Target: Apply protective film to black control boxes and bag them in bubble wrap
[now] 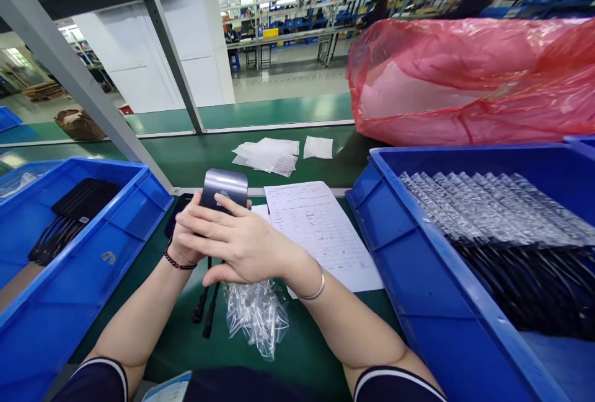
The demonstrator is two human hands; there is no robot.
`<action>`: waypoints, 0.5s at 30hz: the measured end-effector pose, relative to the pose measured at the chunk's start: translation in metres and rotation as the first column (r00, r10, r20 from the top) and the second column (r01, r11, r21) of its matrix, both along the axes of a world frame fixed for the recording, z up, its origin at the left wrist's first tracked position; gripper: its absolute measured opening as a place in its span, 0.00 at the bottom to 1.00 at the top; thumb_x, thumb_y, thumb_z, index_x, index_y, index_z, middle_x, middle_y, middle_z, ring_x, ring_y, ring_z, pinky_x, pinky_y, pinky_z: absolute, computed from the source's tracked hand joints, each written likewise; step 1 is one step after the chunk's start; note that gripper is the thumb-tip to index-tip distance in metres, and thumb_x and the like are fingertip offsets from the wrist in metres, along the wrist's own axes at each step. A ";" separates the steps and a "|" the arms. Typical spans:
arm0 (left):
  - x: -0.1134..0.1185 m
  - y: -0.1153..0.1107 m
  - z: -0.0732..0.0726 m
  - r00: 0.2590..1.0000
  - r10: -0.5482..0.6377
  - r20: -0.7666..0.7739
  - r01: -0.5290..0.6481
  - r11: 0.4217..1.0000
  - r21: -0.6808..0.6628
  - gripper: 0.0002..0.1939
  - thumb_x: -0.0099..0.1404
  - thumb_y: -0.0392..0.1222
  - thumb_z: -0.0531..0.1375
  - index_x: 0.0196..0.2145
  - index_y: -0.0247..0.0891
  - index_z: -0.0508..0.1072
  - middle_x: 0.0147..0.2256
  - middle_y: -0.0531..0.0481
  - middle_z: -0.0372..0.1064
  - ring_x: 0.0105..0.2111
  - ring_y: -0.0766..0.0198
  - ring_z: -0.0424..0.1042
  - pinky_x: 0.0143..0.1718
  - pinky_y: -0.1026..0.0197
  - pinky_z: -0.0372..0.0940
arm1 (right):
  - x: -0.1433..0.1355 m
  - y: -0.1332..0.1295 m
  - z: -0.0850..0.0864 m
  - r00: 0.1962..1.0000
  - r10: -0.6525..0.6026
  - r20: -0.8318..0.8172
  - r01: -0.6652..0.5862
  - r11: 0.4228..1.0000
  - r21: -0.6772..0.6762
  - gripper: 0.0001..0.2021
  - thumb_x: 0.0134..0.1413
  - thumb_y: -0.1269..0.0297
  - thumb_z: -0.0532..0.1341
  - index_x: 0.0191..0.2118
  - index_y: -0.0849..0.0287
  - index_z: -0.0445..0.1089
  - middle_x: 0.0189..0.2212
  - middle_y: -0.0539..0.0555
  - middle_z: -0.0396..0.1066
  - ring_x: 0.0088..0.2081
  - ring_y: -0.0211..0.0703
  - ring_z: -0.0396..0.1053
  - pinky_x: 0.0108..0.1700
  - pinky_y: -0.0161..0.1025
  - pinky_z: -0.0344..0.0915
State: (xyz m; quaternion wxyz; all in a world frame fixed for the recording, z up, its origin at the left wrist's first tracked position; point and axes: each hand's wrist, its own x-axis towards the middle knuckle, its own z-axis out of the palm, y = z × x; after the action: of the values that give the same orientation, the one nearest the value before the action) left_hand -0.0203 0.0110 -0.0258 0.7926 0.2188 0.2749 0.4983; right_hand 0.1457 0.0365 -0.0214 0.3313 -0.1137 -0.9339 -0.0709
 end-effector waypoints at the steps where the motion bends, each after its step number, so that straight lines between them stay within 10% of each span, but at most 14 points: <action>1: -0.001 -0.001 0.001 1.000 0.022 0.000 -0.022 1.000 0.004 0.30 0.72 0.58 0.41 0.54 0.34 0.69 0.47 0.40 0.73 0.52 0.47 0.70 0.54 0.46 0.65 | 0.000 0.007 -0.004 0.997 -0.047 0.066 0.049 0.998 -0.031 0.30 0.67 0.45 0.43 0.68 0.52 0.48 0.68 0.53 0.49 0.69 0.50 0.44 0.68 0.58 0.41; 6: -0.009 -0.002 0.010 0.998 0.000 0.059 -0.009 0.988 0.151 0.35 0.71 0.61 0.39 0.59 0.32 0.64 0.54 0.31 0.67 0.51 0.42 0.70 0.48 0.38 0.67 | 0.039 0.044 -0.008 0.716 -0.680 -0.158 0.614 0.721 -0.321 0.25 0.65 0.52 0.51 0.57 0.67 0.65 0.62 0.69 0.57 0.66 0.63 0.50 0.62 0.65 0.53; 9: -0.013 -0.001 0.013 0.996 -0.034 0.077 0.016 0.976 0.219 0.36 0.70 0.63 0.38 0.58 0.31 0.66 0.54 0.32 0.66 0.51 0.42 0.70 0.47 0.40 0.69 | 0.056 0.039 0.003 0.676 -0.635 -0.374 0.505 0.769 -0.392 0.16 0.63 0.56 0.55 0.47 0.63 0.71 0.43 0.63 0.74 0.45 0.51 0.73 0.44 0.47 0.71; 12: -0.017 -0.001 0.016 0.999 -0.011 0.050 -0.002 0.969 0.246 0.36 0.71 0.62 0.37 0.57 0.31 0.66 0.53 0.32 0.67 0.50 0.43 0.71 0.45 0.41 0.70 | 0.055 0.025 0.009 0.670 -0.648 -0.361 0.508 0.756 -0.414 0.18 0.65 0.56 0.53 0.27 0.59 0.70 0.20 0.51 0.69 0.21 0.38 0.66 0.26 0.37 0.63; 15: -0.023 -0.004 0.024 0.996 0.089 -0.011 -0.082 0.954 0.287 0.36 0.71 0.61 0.37 0.58 0.32 0.65 0.52 0.32 0.68 0.50 0.43 0.71 0.44 0.41 0.70 | 0.048 0.020 0.009 0.707 -0.679 -0.198 0.601 0.725 -0.337 0.13 0.62 0.60 0.55 0.30 0.60 0.71 0.25 0.54 0.73 0.27 0.42 0.70 0.31 0.39 0.64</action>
State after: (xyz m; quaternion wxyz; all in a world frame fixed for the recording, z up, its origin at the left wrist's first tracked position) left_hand -0.0435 0.0066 -0.0019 0.7270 0.3250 0.2183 0.5641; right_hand 0.1939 0.0565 -0.0124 0.4099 -0.4829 -0.7724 -0.0465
